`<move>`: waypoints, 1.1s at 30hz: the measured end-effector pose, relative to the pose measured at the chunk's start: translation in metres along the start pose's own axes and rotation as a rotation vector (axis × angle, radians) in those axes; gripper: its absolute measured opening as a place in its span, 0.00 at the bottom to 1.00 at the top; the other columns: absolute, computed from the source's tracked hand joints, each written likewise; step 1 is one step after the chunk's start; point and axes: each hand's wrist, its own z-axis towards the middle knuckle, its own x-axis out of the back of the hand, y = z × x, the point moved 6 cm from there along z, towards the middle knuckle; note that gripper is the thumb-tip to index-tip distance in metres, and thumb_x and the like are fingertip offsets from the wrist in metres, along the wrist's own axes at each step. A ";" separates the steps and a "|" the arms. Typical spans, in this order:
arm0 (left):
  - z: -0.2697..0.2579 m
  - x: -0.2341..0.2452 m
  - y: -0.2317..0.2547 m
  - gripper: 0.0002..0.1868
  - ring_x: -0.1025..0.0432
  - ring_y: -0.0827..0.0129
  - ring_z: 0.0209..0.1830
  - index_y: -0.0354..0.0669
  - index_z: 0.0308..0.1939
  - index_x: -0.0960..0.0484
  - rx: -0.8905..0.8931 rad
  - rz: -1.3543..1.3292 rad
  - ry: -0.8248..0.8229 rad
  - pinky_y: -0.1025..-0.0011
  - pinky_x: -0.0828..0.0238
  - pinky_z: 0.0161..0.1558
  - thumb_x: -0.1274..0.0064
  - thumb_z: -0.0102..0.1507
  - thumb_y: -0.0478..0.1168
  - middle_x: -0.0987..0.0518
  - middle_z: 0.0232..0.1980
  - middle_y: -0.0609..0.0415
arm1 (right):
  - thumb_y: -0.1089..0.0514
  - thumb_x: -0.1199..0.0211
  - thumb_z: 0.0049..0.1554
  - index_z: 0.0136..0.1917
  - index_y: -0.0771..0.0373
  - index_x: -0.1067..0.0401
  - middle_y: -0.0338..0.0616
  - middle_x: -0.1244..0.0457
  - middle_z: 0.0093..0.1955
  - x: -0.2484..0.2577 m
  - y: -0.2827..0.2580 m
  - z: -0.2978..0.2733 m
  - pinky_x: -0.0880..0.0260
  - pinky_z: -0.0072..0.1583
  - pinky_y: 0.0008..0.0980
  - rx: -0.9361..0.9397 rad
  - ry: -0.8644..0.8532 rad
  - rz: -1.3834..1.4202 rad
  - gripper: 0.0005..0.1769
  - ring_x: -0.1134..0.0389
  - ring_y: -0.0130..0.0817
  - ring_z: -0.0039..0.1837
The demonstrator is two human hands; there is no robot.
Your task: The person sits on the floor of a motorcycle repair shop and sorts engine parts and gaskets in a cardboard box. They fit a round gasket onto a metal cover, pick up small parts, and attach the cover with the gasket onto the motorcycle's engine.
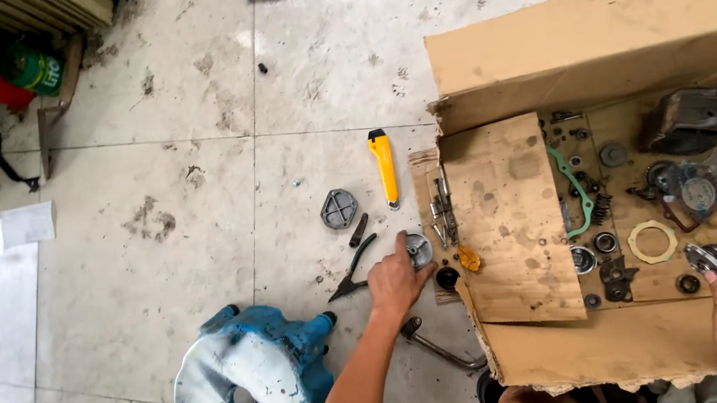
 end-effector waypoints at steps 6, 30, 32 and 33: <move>-0.020 -0.003 -0.012 0.42 0.26 0.59 0.20 0.46 0.70 0.38 0.044 -0.091 -0.014 0.65 0.29 0.21 0.35 0.59 0.57 0.19 0.28 0.51 | 0.69 0.23 0.71 0.63 0.78 0.20 0.57 0.32 0.53 -0.017 0.018 -0.005 0.30 0.52 0.37 -0.021 -0.018 0.094 0.11 0.31 0.44 0.48; -0.013 0.011 0.044 0.23 0.24 0.57 0.23 0.51 0.57 0.23 -0.506 0.082 -0.065 0.61 0.29 0.26 0.40 0.58 0.43 0.15 0.30 0.54 | 0.69 0.24 0.61 0.57 0.72 0.19 0.51 0.31 0.47 0.030 -0.039 0.015 0.34 0.45 0.34 -0.048 -0.028 0.066 0.11 0.33 0.39 0.41; -0.010 0.012 0.045 0.21 0.26 0.62 0.15 0.54 0.59 0.25 -0.472 0.125 -0.010 0.63 0.31 0.19 0.42 0.63 0.44 0.16 0.26 0.56 | 0.69 0.24 0.61 0.56 0.72 0.19 0.51 0.32 0.46 0.031 -0.039 0.016 0.35 0.44 0.35 -0.052 -0.018 0.091 0.10 0.34 0.39 0.40; -0.012 0.013 0.049 0.20 0.23 0.62 0.21 0.55 0.61 0.23 -0.525 0.057 0.009 0.64 0.29 0.23 0.43 0.64 0.44 0.14 0.34 0.57 | 0.68 0.24 0.61 0.56 0.71 0.19 0.51 0.31 0.47 0.031 -0.038 0.015 0.35 0.45 0.34 -0.047 -0.020 0.079 0.10 0.34 0.38 0.41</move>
